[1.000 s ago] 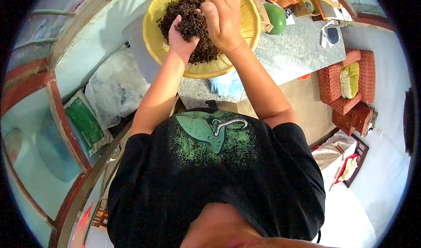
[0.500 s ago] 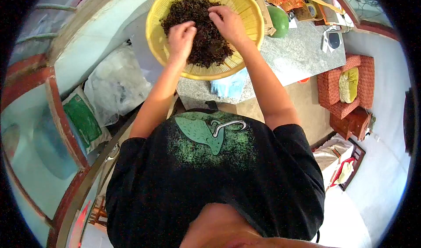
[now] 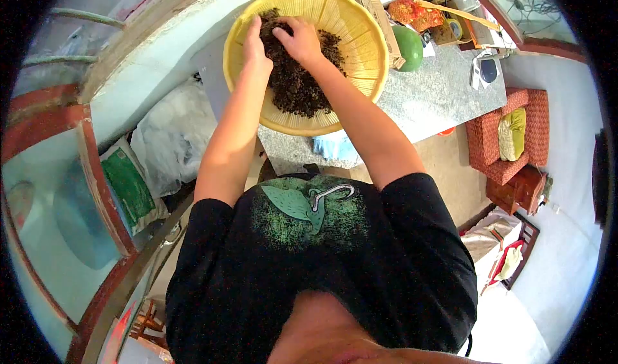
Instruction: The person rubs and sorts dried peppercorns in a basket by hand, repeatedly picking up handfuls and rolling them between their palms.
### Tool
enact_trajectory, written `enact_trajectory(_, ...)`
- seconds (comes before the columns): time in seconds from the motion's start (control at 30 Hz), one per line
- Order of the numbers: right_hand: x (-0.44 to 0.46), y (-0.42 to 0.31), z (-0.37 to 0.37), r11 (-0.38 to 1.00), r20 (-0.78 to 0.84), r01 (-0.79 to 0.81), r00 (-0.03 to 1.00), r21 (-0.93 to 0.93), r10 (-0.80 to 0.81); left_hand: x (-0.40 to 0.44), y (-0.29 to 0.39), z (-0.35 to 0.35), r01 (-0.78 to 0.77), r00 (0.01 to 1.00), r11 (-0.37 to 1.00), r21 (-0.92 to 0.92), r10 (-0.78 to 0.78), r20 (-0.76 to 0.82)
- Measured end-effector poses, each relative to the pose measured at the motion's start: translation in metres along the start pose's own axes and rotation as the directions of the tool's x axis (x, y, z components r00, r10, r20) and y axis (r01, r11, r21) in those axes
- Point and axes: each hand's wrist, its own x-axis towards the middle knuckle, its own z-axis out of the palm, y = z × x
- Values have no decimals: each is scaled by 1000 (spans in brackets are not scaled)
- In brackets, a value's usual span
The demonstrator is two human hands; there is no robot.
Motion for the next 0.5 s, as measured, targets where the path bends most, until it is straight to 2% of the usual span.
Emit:
enact_trajectory(0.07, -25, -31, -25, 918, -58, 371, 922, -136, -382, -34, 11, 12, 4, 995, 989, -150, 11, 102)
enact_trajectory(0.1, -37, -41, -32, 880, -75, 438, 886, -183, -457, -46, 12, 16, 79, 991, 979, -189, -57, 120)
enact_trajectory(0.13, -46, -51, -38, 833, -91, 503, 841, -230, -533, -47, 8, 13, 135, 969, 963, -233, -80, 232)
enact_trajectory(0.17, -54, -57, -46, 813, -24, 518, 840, -265, -542, -39, -2, 4, 200, 913, 935, -294, -69, 403)
enact_trajectory(0.2, -57, -56, -49, 813, -24, 518, 840, -266, -543, -30, -16, -8, 273, 830, 900, -340, -41, 557)
enact_trajectory(0.23, -58, -53, -51, 783, -56, 563, 801, -264, -596, -37, -25, -2, 227, 879, 891, -394, -14, 476)
enact_trajectory(0.27, -57, -50, -52, 747, -90, 609, 756, -266, -648, -41, -27, 1, 225, 876, 891, -394, -8, 482)
enact_trajectory(0.3, -55, -49, -50, 805, -48, 586, 805, -90, -592, -52, -23, 6, 137, 903, 934, -329, 18, 428)
enact_trajectory(0.33, -53, -55, -60, 805, -47, 587, 805, -89, -592, -61, -19, 10, 53, 928, 965, -256, 47, 370)
enact_trajectory(0.37, -48, -60, -76, 806, -42, 590, 805, -50, -592, -65, -15, 17, 50, 937, 969, -242, 38, 347)
enact_trajectory(0.4, -43, -69, -95, 806, -35, 592, 806, -9, -592, -89, -4, 32, 157, 965, 919, -362, -65, 254)
enact_trajectory(0.43, -41, -81, -111, 792, -120, 611, 786, -5, -607, -101, 3, 39, 125, 968, 930, -346, -37, 250)
enact_trajectory(0.5, -42, -97, -133, 744, -290, 644, 689, -178, -665, -98, 2, 37, 91, 969, 939, -331, -7, 246)
